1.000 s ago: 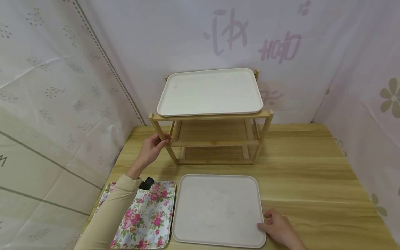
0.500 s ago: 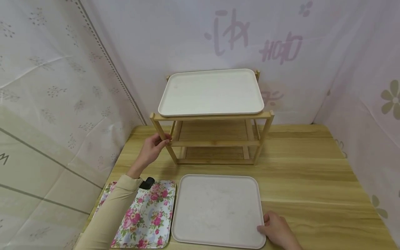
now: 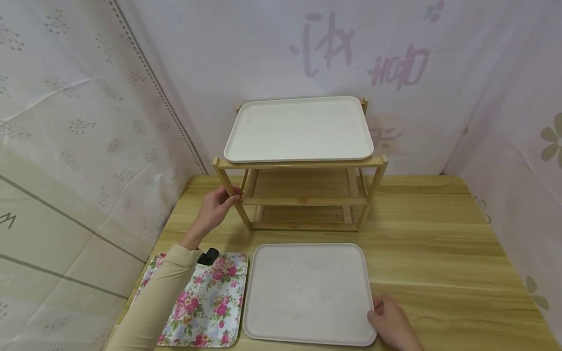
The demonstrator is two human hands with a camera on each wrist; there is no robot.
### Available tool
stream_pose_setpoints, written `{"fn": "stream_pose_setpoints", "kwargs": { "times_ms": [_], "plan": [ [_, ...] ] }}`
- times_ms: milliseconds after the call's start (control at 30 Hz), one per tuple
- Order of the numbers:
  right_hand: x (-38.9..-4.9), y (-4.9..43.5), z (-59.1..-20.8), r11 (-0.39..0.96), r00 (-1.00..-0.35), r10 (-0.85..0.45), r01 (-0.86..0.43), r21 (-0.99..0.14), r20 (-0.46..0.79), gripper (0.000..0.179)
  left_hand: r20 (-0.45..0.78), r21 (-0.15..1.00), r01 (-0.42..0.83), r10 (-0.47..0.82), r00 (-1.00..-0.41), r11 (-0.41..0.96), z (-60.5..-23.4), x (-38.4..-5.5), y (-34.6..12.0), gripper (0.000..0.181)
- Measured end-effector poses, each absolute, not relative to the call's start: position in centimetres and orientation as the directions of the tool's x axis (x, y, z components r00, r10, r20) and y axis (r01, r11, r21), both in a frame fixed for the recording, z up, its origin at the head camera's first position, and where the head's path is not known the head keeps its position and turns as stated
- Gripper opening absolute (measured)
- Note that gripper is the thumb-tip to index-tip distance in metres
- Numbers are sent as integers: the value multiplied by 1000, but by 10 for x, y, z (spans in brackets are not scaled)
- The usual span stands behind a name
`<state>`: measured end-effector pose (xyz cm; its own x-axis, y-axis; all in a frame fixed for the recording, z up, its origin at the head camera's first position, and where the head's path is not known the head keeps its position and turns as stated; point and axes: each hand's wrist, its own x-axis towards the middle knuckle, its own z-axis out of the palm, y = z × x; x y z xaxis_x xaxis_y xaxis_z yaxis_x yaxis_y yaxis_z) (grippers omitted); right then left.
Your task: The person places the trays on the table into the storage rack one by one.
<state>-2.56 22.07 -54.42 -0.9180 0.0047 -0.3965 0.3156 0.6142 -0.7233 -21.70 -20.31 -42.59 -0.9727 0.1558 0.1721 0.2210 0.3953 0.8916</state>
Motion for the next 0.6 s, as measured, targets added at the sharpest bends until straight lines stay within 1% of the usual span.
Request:
{"fn": "stream_pose_setpoints", "kwargs": {
  "times_ms": [67, 133, 200, 267, 433, 600],
  "plan": [
    [-25, 222, -544, 514, -911, -1, 353, -782, -412, 31, 167, 896, 217, 158, -973, 388, -421, -214, -201, 26],
    [-24, 223, -544, 390, -903, -35, 382, -838, -429, 42, 165, 897, 215, 158, -974, 386, -422, -215, -201, 26],
    [-23, 225, -543, 283, -898, -89, 391, -876, -430, 50, 161, 898, 210, 156, -975, 387, -422, -215, -202, 25],
    [-22, 226, -542, 193, -890, -158, 396, -898, -427, 56, 170, 894, 218, 152, -974, 393, -431, -220, -205, 25],
    [-23, 231, -542, 50, -866, -296, 407, -912, -403, 61, 170, 889, 216, 148, -974, 405, -431, -219, -206, 26],
    [-24, 237, -546, -74, -849, -374, 428, -901, -373, 64, 168, 886, 214, 145, -975, 412, -431, -219, -206, 25]
  ]
}}
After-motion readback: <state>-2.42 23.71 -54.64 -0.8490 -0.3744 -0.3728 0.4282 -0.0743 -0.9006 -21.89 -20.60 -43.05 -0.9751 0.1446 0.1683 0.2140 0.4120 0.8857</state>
